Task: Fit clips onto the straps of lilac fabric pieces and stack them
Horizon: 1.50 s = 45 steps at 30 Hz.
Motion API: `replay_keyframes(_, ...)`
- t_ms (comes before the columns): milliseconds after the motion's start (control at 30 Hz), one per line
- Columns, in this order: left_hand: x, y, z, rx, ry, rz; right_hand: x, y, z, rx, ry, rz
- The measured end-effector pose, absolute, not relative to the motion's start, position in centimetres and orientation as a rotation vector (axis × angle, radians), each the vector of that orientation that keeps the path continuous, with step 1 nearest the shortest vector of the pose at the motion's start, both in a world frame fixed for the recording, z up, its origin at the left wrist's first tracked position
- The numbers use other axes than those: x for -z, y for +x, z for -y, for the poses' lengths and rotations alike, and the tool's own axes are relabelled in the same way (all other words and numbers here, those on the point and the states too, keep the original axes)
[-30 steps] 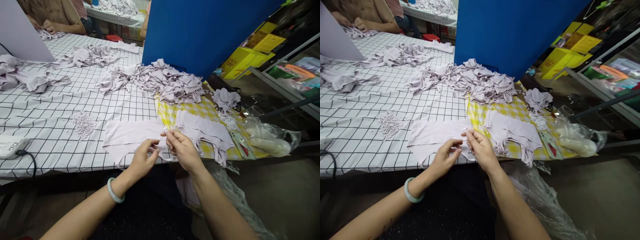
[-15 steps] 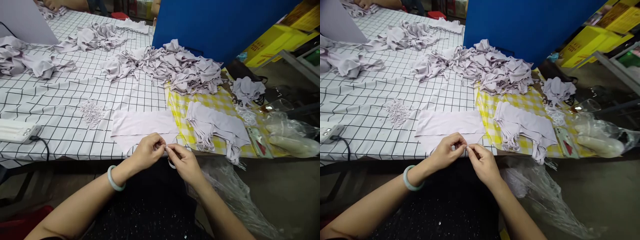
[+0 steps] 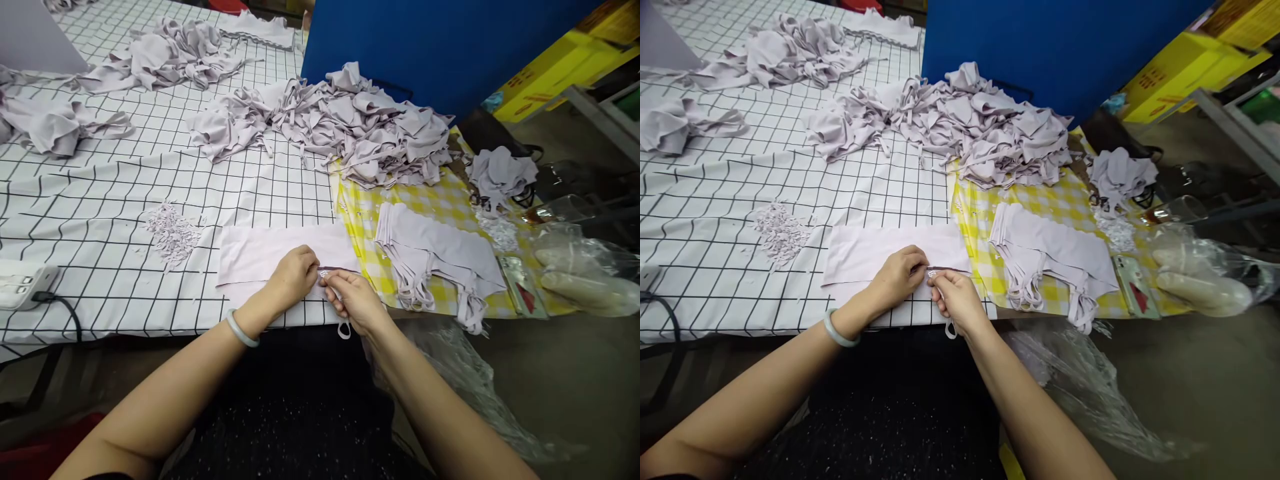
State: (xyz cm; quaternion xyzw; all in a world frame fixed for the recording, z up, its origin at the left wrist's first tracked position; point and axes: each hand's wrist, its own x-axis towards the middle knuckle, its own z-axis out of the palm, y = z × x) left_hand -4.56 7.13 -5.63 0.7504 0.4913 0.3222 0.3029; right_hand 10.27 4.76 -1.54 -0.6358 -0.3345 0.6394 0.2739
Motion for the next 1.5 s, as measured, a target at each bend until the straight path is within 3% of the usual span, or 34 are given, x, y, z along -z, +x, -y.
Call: replay_keyframes(1500,4.6,-5.9,-8.0,-0.784,1.939,-1.163,1.9,10.2,-6.2,-1.720,-1.683,0.708)
